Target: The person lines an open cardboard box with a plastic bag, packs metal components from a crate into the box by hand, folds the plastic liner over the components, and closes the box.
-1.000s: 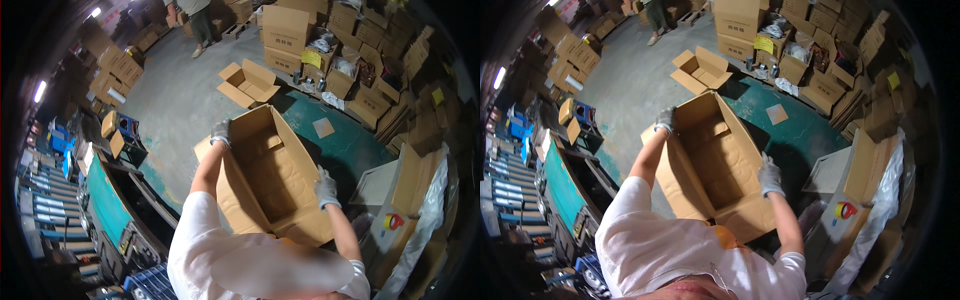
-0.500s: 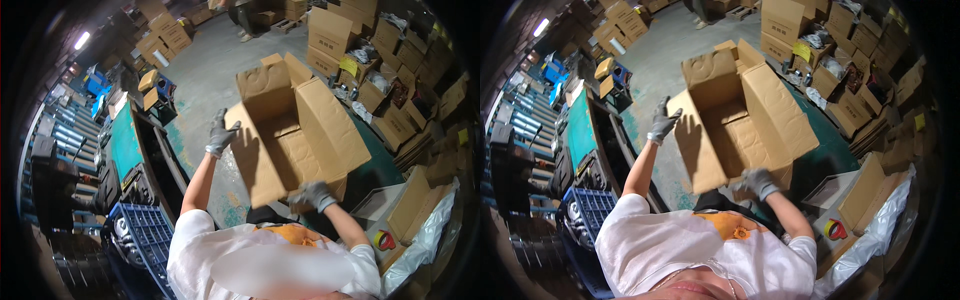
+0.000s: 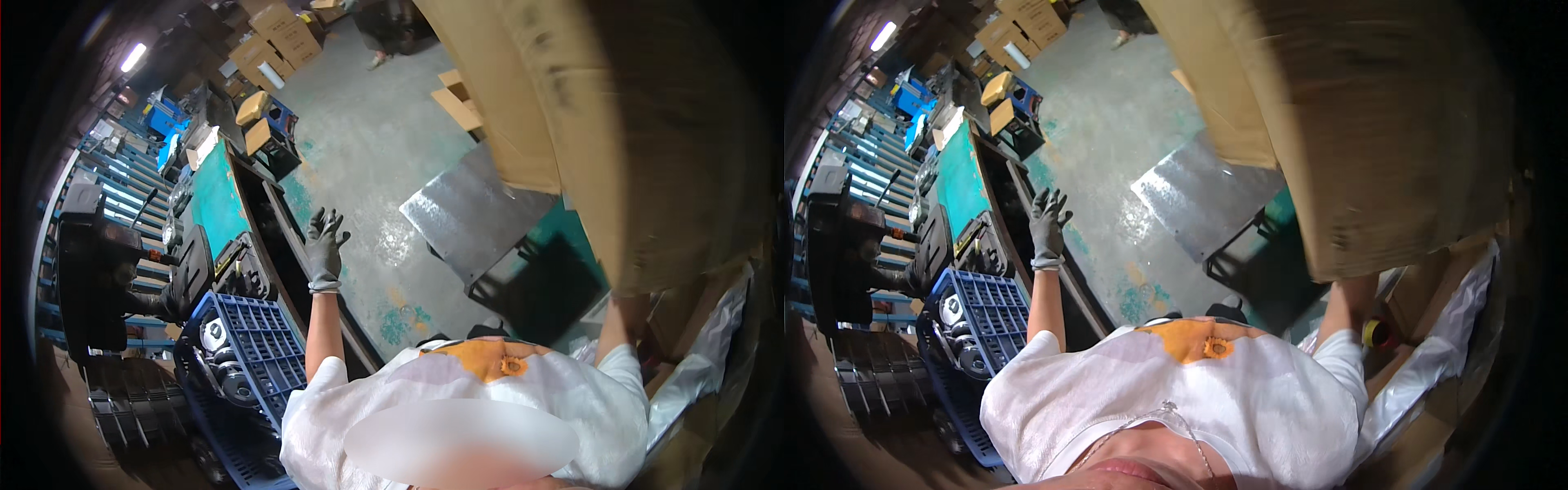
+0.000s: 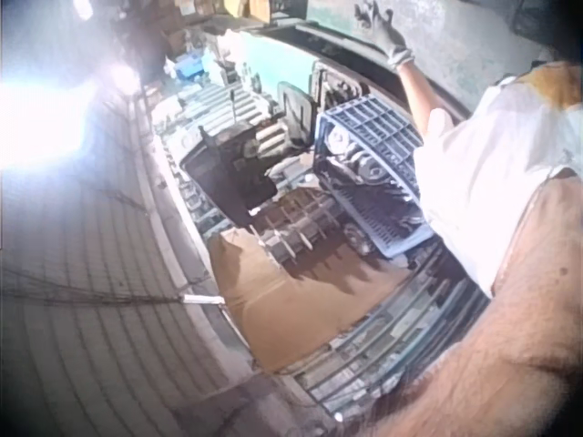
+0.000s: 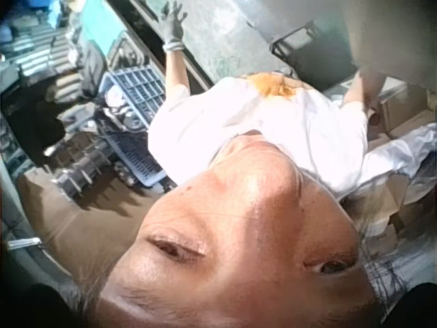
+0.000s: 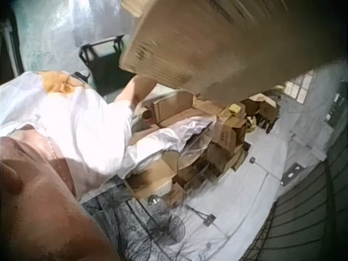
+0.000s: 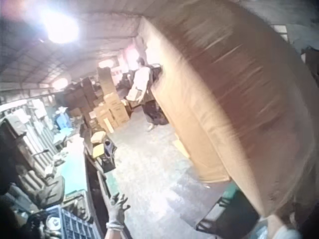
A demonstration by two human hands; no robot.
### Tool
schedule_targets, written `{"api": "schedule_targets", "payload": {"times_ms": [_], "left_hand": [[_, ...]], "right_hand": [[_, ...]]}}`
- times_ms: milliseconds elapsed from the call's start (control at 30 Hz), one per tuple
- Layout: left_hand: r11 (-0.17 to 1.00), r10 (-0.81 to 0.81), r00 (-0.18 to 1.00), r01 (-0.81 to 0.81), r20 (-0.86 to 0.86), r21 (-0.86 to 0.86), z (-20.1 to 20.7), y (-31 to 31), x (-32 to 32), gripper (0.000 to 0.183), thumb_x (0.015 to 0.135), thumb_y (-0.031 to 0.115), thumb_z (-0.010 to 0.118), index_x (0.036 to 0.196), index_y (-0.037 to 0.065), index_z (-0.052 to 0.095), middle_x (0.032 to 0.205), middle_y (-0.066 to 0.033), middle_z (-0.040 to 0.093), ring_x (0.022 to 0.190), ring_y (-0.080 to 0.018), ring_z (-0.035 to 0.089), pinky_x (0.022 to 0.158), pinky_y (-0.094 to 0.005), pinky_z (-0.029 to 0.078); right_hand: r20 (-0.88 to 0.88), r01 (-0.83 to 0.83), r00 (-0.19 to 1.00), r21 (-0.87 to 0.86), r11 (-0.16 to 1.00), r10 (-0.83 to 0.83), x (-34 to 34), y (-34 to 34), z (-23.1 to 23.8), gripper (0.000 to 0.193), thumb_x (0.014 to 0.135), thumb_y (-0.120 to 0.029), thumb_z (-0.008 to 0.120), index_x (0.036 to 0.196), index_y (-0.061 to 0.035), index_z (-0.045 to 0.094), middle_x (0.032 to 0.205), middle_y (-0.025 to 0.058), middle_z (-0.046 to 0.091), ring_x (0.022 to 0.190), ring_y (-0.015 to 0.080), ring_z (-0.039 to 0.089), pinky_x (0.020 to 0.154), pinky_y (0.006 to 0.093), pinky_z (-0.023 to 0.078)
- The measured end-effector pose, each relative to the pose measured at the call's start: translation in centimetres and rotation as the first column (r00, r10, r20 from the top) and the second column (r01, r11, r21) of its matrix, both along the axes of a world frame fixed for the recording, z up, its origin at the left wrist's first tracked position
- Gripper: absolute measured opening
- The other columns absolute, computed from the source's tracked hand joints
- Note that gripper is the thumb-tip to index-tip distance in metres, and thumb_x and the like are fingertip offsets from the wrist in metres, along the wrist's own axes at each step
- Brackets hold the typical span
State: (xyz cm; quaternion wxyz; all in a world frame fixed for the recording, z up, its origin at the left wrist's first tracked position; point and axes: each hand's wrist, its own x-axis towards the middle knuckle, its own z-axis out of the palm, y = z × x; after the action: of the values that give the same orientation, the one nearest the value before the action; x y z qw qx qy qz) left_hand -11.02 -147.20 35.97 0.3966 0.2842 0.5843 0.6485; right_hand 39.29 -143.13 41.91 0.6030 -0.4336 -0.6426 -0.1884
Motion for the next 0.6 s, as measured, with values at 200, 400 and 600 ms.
{"api": "schedule_targets", "payload": {"times_ms": [200, 400, 600], "left_hand": [[0.99, -0.08, 0.992, 0.091, 0.1, -0.107, -3.5, -4.0, 0.4, 0.045, 0.096, 0.018, 0.05, 0.138, 0.014, 0.034, 0.142, -0.0116, 0.043, 0.125, -0.0273, 0.049, 0.083, -0.0391, 0.045], [0.968, -0.019, 0.982, 0.065, 0.186, -0.244, -4.8, -5.5, 1.1, 0.042, 0.095, 0.013, 0.054, 0.134, 0.013, 0.038, 0.136, -0.0105, 0.049, 0.111, -0.0245, 0.058, 0.073, -0.0334, 0.048], [0.979, -0.144, 0.973, 0.167, 0.179, -0.117, -3.6, -4.2, 1.8, 0.041, 0.096, 0.018, 0.053, 0.135, 0.013, 0.039, 0.137, -0.0097, 0.048, 0.115, -0.0249, 0.055, 0.074, -0.0323, 0.046]], "right_hand": [[-0.197, -0.148, 0.973, -0.144, 0.978, 0.118, -8.9, -5.9, -1.1, 0.051, 0.1, -0.029, 0.041, 0.141, 0.0001, 0.031, 0.143, 0.0138, 0.038, 0.131, 0.0261, 0.037, 0.11, 0.04, 0.03], [-0.411, -0.297, 0.886, -0.153, 0.943, 0.213, -12.2, -8.9, -2.2, 0.05, 0.1, -0.03, 0.041, 0.14, -0.0004, 0.032, 0.141, 0.0139, 0.039, 0.13, 0.0262, 0.038, 0.11, 0.0401, 0.031], [-0.604, -0.476, 0.728, -0.103, 0.873, 0.325, -8.2, -4.3, -3.6, 0.049, 0.1, -0.03, 0.041, 0.139, -0.001, 0.034, 0.14, 0.0139, 0.041, 0.129, 0.0263, 0.039, 0.109, 0.0403, 0.033]]}}
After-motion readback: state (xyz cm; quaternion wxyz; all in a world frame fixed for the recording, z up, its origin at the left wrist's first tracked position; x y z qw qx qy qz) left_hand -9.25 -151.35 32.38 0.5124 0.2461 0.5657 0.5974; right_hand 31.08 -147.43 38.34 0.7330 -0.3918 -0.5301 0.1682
